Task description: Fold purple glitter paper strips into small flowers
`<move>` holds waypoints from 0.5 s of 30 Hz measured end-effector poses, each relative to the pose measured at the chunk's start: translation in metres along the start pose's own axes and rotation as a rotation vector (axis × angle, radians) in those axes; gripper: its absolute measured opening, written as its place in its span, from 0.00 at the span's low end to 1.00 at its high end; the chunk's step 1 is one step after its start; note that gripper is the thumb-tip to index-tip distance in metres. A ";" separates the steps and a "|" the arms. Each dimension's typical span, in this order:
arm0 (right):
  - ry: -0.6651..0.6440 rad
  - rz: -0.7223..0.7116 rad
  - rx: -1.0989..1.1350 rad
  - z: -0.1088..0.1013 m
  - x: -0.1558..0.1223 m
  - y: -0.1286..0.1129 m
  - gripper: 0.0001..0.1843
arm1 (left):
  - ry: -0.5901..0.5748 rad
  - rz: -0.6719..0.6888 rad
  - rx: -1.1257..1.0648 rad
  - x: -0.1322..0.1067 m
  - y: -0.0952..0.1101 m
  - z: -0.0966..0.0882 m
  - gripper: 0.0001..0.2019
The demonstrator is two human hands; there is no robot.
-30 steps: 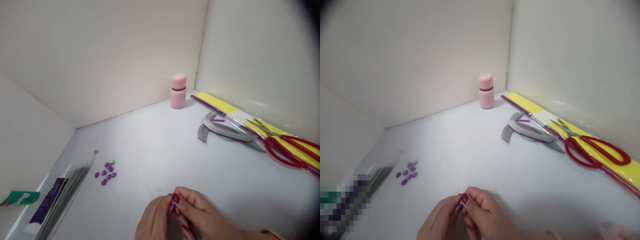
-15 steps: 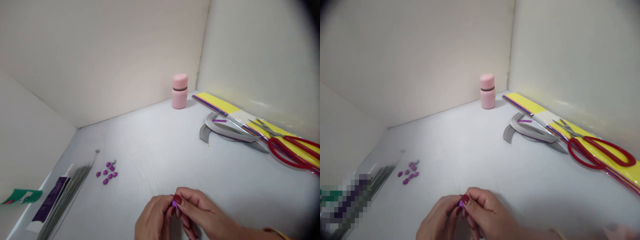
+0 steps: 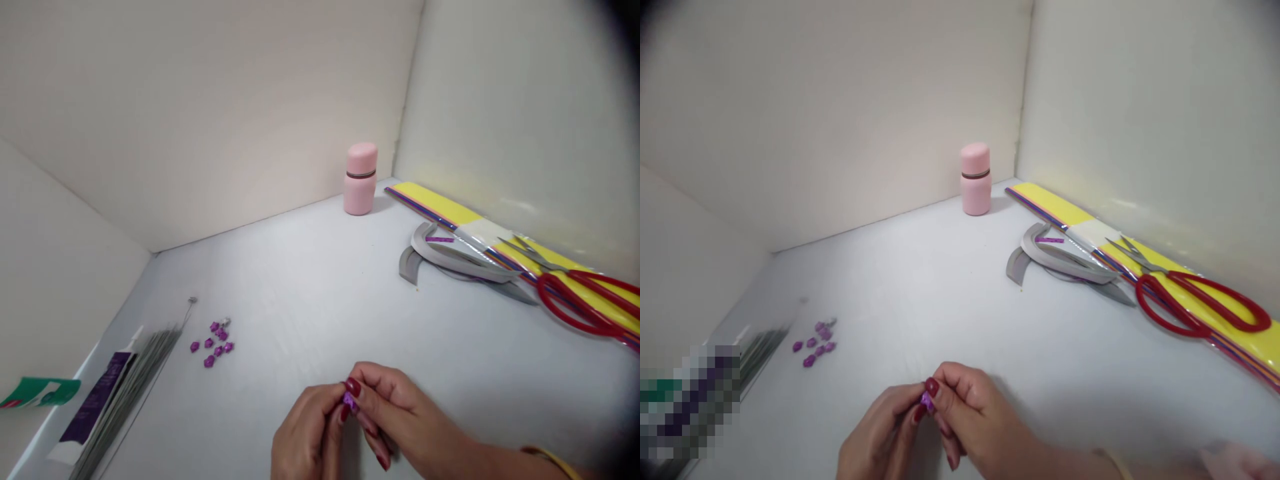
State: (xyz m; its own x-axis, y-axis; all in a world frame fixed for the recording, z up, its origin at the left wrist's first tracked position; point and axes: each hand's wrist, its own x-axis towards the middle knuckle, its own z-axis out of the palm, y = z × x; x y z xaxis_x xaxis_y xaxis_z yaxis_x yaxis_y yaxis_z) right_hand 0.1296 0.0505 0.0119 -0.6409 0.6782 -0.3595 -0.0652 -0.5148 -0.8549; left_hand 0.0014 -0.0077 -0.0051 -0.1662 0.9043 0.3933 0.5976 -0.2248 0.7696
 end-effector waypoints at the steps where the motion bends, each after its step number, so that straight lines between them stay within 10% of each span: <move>1: 0.011 0.002 0.017 0.001 0.000 0.000 0.23 | 0.037 0.005 0.013 -0.001 -0.001 0.001 0.09; 15: -0.038 -0.061 -0.318 -0.006 0.001 -0.005 0.23 | 0.056 0.165 0.150 -0.002 -0.004 0.002 0.10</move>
State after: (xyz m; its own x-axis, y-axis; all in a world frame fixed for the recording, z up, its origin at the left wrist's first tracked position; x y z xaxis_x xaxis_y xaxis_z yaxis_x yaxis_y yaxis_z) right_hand 0.1340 0.0577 0.0136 -0.6714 0.6796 -0.2954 0.1344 -0.2804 -0.9504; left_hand 0.0013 -0.0078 -0.0102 -0.0974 0.8369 0.5386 0.7293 -0.3083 0.6108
